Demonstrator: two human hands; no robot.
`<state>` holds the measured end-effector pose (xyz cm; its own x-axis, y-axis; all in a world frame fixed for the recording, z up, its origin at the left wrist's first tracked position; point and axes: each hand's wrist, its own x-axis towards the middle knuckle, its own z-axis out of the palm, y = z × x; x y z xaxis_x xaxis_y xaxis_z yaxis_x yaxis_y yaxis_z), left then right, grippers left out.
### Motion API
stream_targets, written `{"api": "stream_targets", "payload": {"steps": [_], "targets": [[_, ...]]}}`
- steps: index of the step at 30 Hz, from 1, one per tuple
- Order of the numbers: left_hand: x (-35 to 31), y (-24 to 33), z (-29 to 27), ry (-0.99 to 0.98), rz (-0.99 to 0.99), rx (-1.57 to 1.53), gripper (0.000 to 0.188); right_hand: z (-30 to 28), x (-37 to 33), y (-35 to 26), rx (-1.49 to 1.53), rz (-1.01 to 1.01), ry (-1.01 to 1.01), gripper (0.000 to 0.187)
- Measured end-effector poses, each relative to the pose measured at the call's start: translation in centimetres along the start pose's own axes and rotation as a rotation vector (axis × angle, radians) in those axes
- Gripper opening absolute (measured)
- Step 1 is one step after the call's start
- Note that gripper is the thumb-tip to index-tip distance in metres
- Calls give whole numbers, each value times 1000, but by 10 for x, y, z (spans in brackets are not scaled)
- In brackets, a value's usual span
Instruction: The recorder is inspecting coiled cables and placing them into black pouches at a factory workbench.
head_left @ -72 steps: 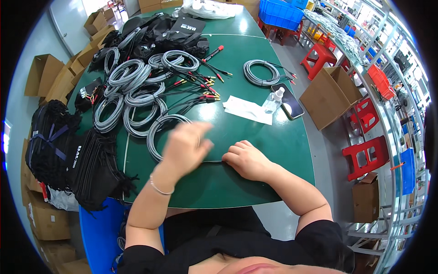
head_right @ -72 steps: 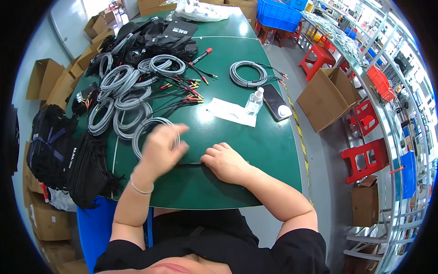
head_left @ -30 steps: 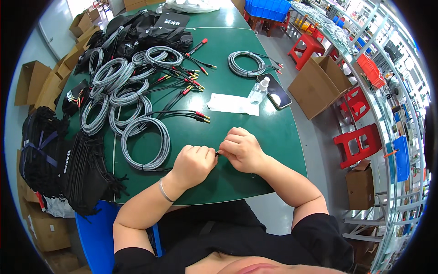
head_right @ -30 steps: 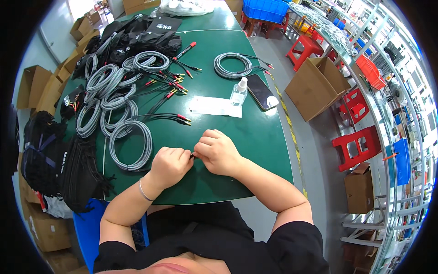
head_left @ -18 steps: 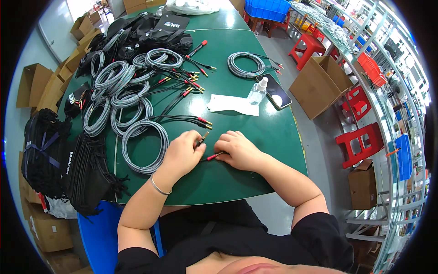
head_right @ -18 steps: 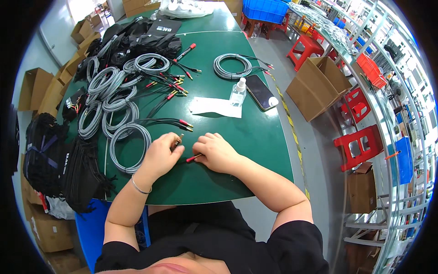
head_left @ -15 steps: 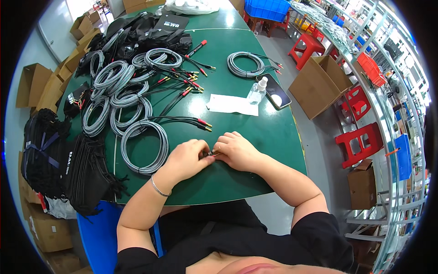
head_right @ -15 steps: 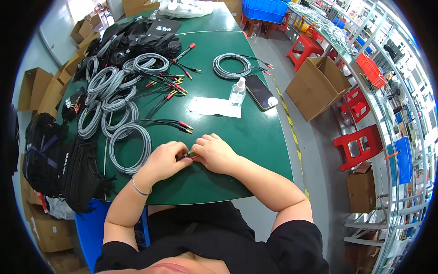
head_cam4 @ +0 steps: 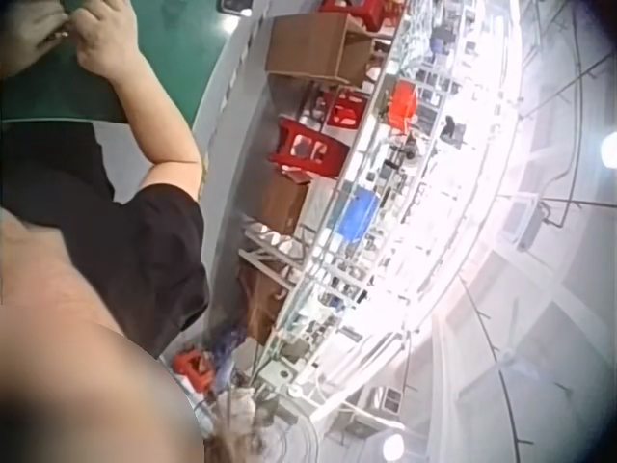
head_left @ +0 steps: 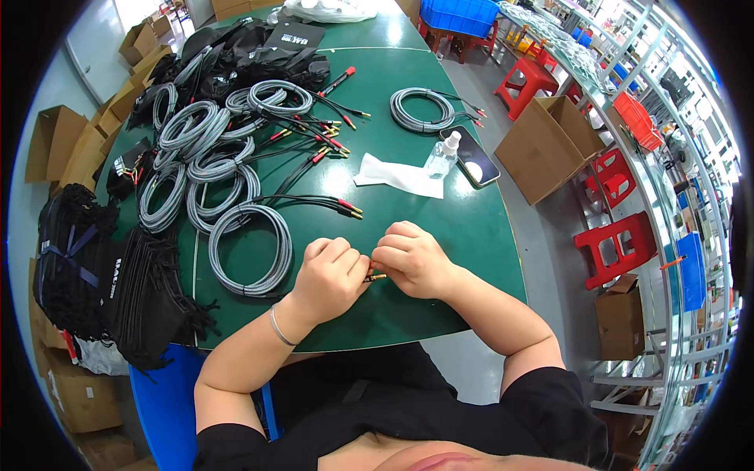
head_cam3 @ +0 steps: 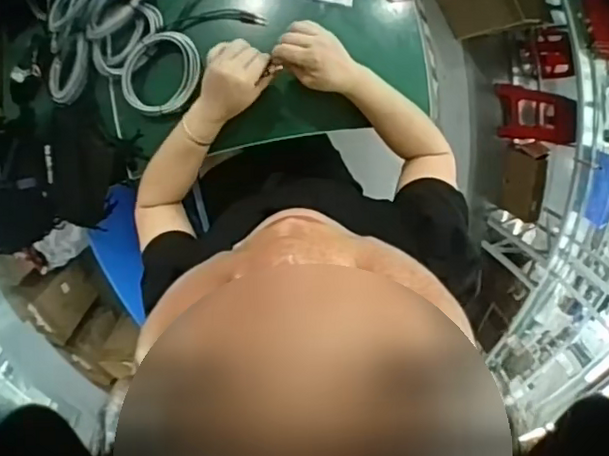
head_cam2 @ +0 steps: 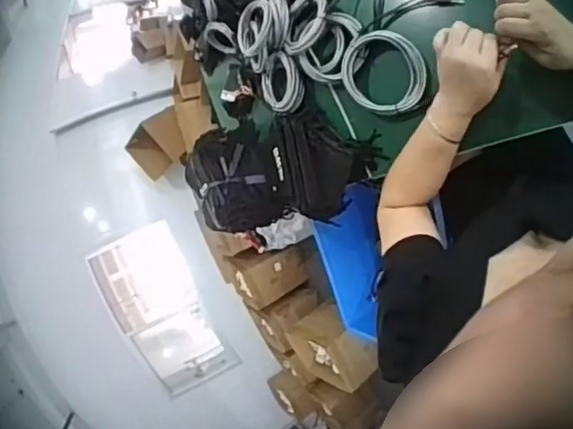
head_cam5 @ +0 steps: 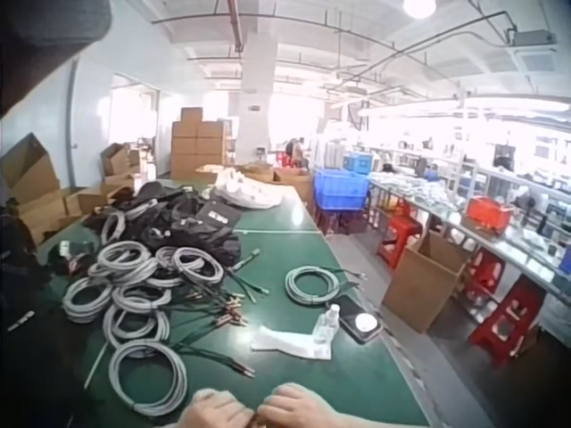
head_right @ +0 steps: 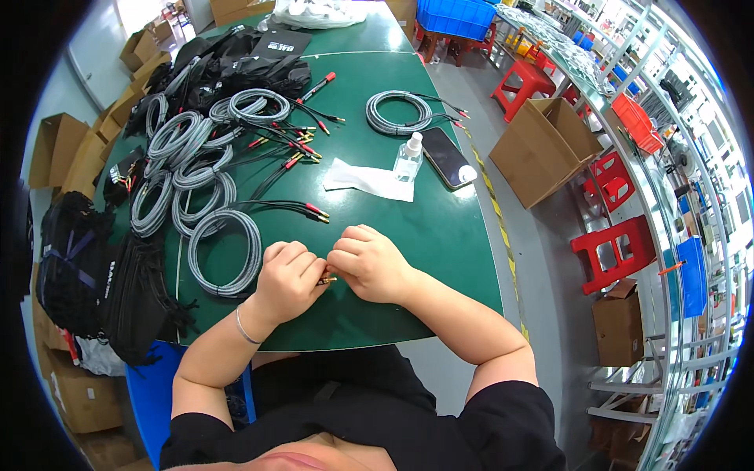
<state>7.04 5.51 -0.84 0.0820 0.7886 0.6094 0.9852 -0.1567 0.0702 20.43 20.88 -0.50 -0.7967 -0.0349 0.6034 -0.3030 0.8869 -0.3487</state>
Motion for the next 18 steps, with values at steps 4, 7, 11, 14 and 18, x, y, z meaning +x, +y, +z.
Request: {"api": "stream_targets", "payload": {"steps": [4,7,11,14,18], "targets": [[1,0,10,-78,-81,-17,31,1,0,6,86,121,-47,14],[12,-4,-2,-134,-275,-248,48,-11,-3,21,160,309,-12,9],[7,-60,-23,108,-294,-118,61,-28,-12,42,615,678,188,13],[-4,-87,-23,150,-601,223,57,-10,-2,39,1195,1034,673,33],[-6,-87,-22,-140,-812,352,61,12,-1,23,1464,1159,399,49]]}}
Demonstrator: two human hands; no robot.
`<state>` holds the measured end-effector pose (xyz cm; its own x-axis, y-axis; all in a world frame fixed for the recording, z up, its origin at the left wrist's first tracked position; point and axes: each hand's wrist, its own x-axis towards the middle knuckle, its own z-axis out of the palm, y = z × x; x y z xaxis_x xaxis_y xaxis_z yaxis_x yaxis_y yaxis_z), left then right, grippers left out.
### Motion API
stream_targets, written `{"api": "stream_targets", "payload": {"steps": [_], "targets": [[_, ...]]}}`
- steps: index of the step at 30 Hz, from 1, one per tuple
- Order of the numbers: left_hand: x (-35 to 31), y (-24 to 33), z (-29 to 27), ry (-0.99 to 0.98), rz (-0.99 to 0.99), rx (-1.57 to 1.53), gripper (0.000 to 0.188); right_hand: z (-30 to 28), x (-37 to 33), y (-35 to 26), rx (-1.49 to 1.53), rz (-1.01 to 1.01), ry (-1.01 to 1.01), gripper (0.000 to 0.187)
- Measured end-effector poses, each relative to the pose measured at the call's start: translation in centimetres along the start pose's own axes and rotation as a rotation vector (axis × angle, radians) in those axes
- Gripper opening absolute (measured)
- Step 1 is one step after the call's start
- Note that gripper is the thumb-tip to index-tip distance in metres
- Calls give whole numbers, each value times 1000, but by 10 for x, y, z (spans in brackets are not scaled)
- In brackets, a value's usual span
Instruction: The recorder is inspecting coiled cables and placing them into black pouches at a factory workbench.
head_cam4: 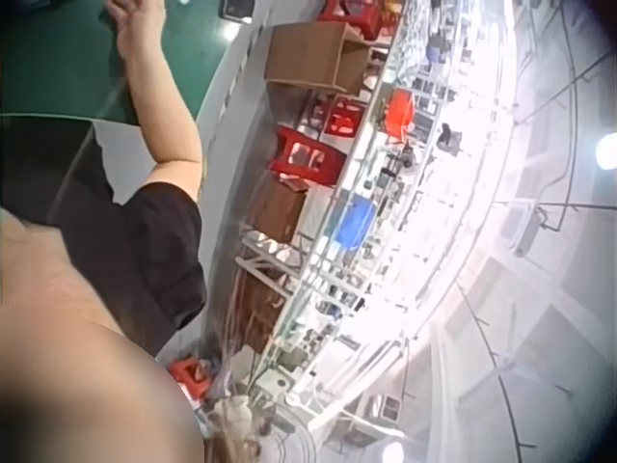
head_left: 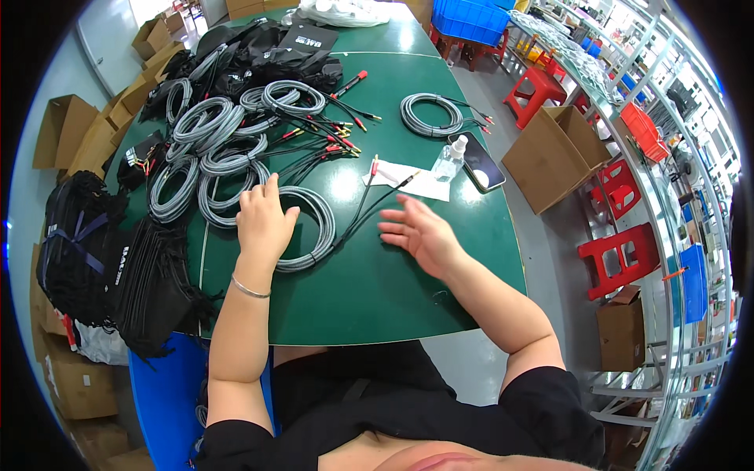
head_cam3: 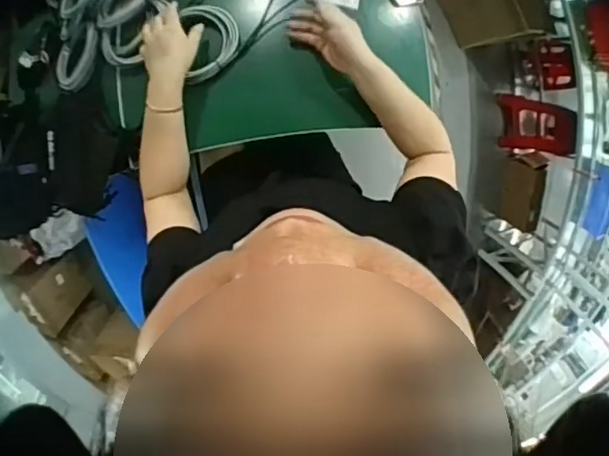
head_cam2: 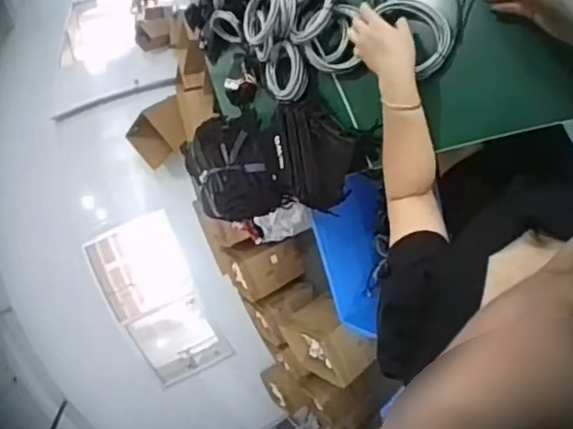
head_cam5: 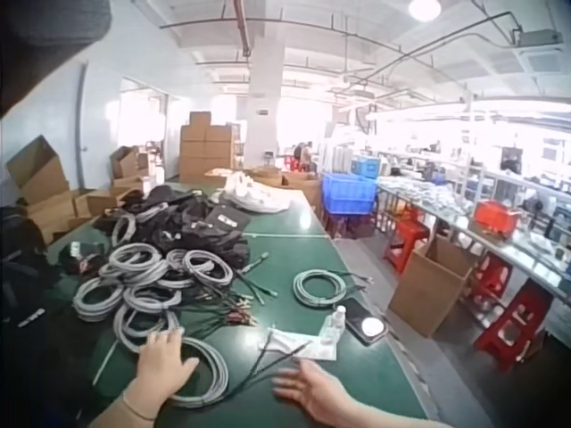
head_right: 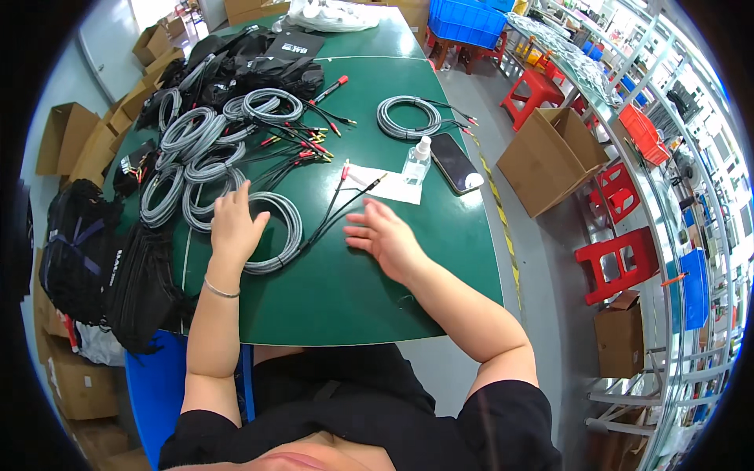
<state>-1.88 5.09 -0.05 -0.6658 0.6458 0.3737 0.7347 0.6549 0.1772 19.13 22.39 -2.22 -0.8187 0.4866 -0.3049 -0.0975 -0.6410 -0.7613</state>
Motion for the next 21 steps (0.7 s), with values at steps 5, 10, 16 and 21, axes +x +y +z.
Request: {"api": "stream_targets", "payload": {"steps": [5,10,16,21], "targets": [[5,-9,2,-121,-83,99,37,-1,-3,12,-234,13,-138,58],[2,-13,15,-42,-42,118,18,-2,-4,13,-244,-2,-142,61],[1,8,-5,186,154,-79,17,7,-10,14,-209,130,-242,72],[-7,24,-8,335,228,-647,22,13,-13,21,-219,-86,-327,91]]}}
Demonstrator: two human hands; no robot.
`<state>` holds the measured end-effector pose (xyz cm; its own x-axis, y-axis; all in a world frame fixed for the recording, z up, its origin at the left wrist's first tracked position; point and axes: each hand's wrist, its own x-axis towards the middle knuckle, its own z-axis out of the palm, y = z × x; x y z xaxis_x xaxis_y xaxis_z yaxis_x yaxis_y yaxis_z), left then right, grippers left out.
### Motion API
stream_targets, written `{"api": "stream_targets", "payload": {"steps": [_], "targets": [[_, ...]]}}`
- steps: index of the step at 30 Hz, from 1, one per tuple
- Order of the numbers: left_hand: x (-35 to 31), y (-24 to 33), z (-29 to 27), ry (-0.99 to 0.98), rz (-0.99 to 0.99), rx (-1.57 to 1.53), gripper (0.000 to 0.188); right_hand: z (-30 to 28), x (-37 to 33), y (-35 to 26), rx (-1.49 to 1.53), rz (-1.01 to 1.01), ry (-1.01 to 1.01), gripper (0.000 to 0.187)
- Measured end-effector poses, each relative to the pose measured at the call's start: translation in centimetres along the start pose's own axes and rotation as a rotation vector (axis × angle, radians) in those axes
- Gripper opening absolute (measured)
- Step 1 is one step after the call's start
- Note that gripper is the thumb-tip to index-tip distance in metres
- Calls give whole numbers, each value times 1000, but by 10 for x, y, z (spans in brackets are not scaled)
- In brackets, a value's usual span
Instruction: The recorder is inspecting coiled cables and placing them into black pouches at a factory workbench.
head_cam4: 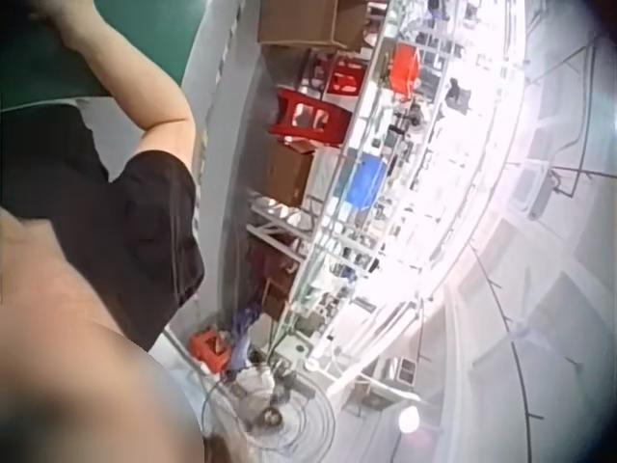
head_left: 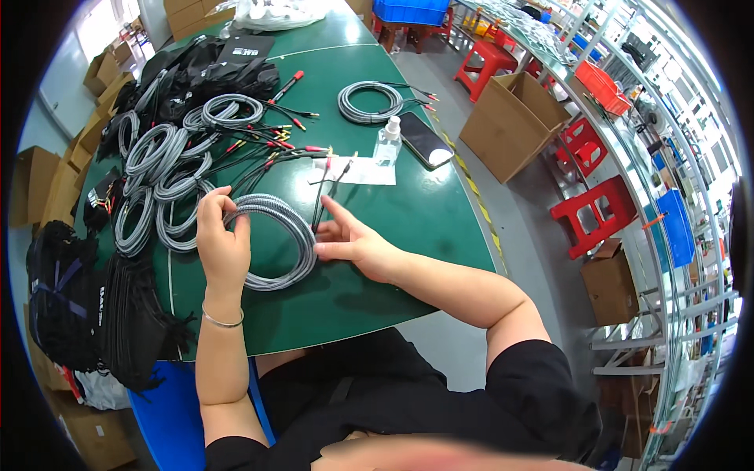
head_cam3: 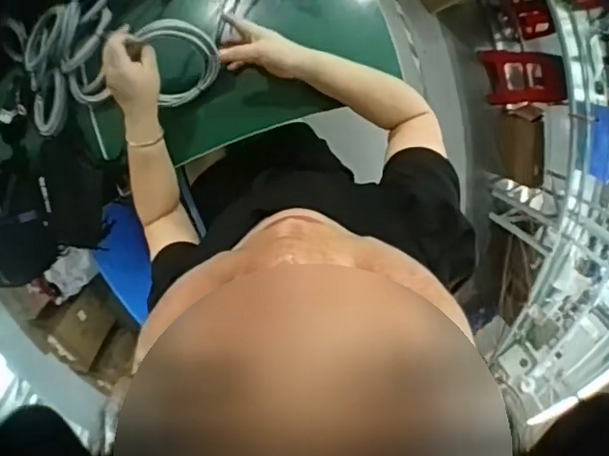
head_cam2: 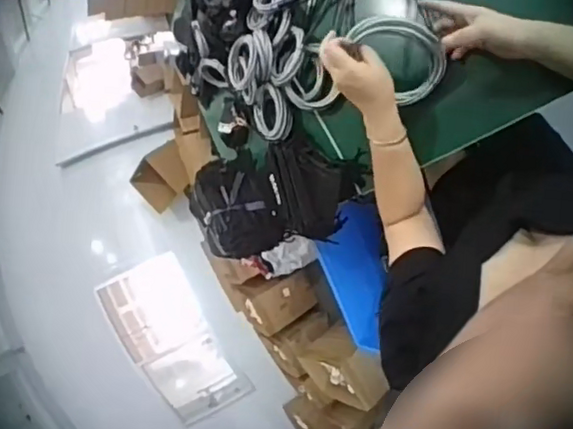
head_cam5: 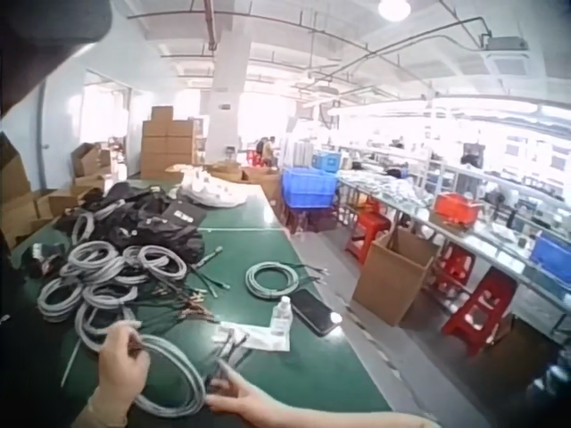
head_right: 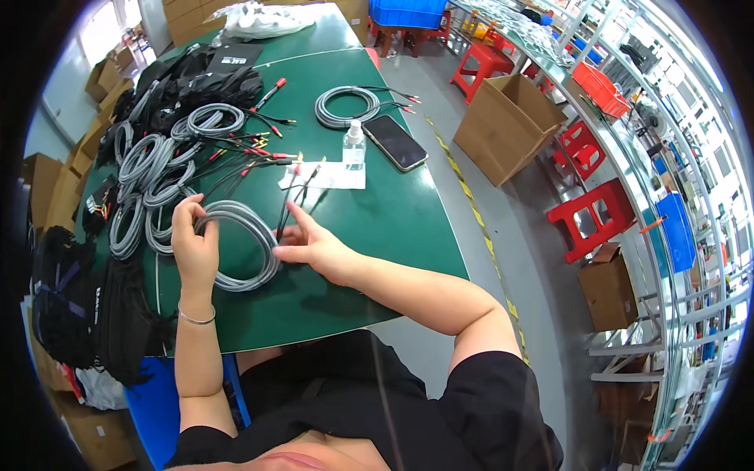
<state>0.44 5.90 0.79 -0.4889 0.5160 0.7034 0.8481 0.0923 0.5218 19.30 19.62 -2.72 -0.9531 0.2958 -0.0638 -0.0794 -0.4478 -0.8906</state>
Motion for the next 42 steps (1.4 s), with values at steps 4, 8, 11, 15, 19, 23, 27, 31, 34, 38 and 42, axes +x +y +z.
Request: {"api": "stream_targets", "payload": {"steps": [4,8,11,15,19,23,27,31,34,38,42], "targets": [[-1,25,-1,-229,-447,-327,23,-3,-4,-10,-217,-214,194,93],[-11,29,4,-318,-493,-344,27,-9,-5,-26,-224,-230,226,79],[-22,30,6,-92,-204,-332,27,-5,-8,-27,-407,-242,243,67],[-21,35,8,-91,-235,-302,27,4,-11,-27,-706,-322,236,66],[-13,34,4,-49,348,161,32,5,-16,-34,-938,-467,163,61],[-13,54,-4,-218,467,314,44,10,-22,-36,-1115,-307,88,46],[-20,43,4,-404,49,89,39,5,-14,-24,-1406,-579,199,48],[-25,34,11,-368,3,175,41,23,-16,-29,-1584,-874,328,52],[-26,41,8,-296,156,249,43,39,-22,-36,-1640,-1000,381,58],[-25,50,4,-207,348,265,42,26,-19,-29,-1452,-681,306,58],[-23,47,7,-239,233,238,38,22,-18,-25,-1094,-323,257,45]]}}
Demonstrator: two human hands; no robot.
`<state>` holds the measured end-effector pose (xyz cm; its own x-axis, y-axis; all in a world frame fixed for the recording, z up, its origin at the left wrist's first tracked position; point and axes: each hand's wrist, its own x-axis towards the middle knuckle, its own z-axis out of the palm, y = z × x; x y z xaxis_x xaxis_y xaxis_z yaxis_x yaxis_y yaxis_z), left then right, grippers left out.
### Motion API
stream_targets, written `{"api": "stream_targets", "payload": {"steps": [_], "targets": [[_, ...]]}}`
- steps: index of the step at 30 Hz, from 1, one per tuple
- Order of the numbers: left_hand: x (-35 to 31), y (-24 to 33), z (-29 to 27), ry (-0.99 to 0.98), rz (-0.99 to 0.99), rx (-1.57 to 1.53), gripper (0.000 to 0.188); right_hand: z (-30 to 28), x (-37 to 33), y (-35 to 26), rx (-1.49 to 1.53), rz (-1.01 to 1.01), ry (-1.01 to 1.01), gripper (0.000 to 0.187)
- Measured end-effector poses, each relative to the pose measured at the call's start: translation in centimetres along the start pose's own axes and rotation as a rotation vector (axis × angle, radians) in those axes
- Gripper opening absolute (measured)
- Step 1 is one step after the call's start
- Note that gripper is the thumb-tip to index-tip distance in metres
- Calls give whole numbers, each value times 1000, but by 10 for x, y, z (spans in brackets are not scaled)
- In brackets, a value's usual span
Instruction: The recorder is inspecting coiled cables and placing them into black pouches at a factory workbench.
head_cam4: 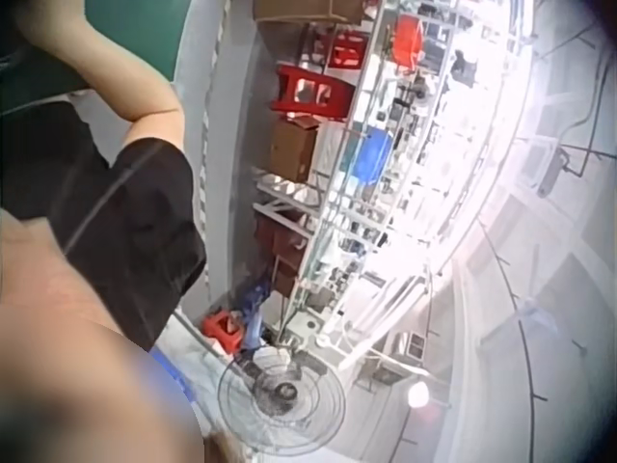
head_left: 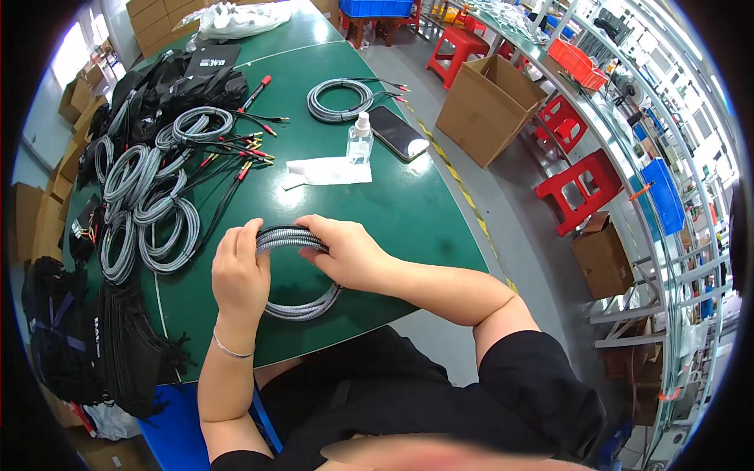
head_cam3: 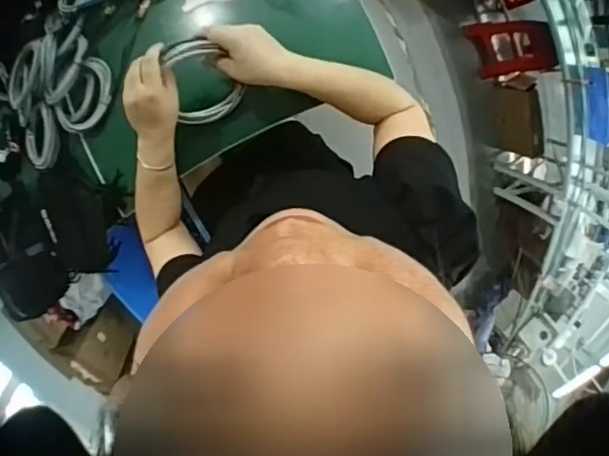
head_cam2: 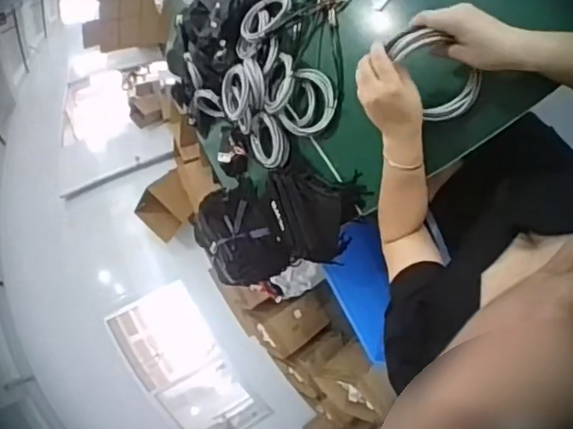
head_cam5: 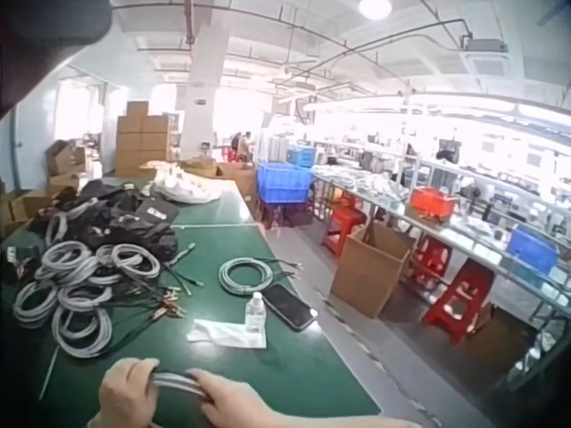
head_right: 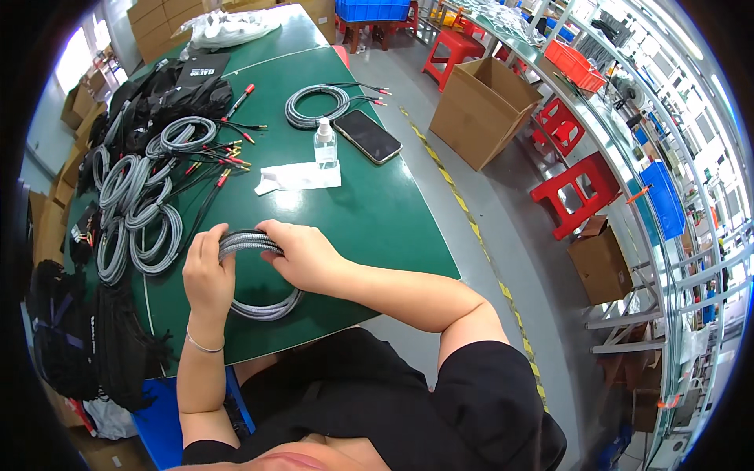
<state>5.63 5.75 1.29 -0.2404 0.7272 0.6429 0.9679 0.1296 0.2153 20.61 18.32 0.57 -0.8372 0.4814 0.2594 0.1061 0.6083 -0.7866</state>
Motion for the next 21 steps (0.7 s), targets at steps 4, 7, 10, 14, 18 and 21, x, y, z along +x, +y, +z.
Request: {"api": "stream_targets", "payload": {"steps": [4,7,10,14,18,21], "targets": [[1,2,6,-60,-184,-47,38,-2,5,7,-7,-142,170,40],[1,3,7,-5,-225,4,37,-13,2,8,-97,-239,238,42],[1,-3,4,-170,-344,-631,26,-18,1,9,-113,-362,219,45],[5,-1,-3,-329,-723,-1273,17,-16,8,9,484,-4,-12,50],[2,-29,-11,-657,-743,-1480,15,-27,9,16,984,128,-404,55],[3,-22,-10,-619,-680,-1361,11,-31,16,21,783,91,-456,49]]}}
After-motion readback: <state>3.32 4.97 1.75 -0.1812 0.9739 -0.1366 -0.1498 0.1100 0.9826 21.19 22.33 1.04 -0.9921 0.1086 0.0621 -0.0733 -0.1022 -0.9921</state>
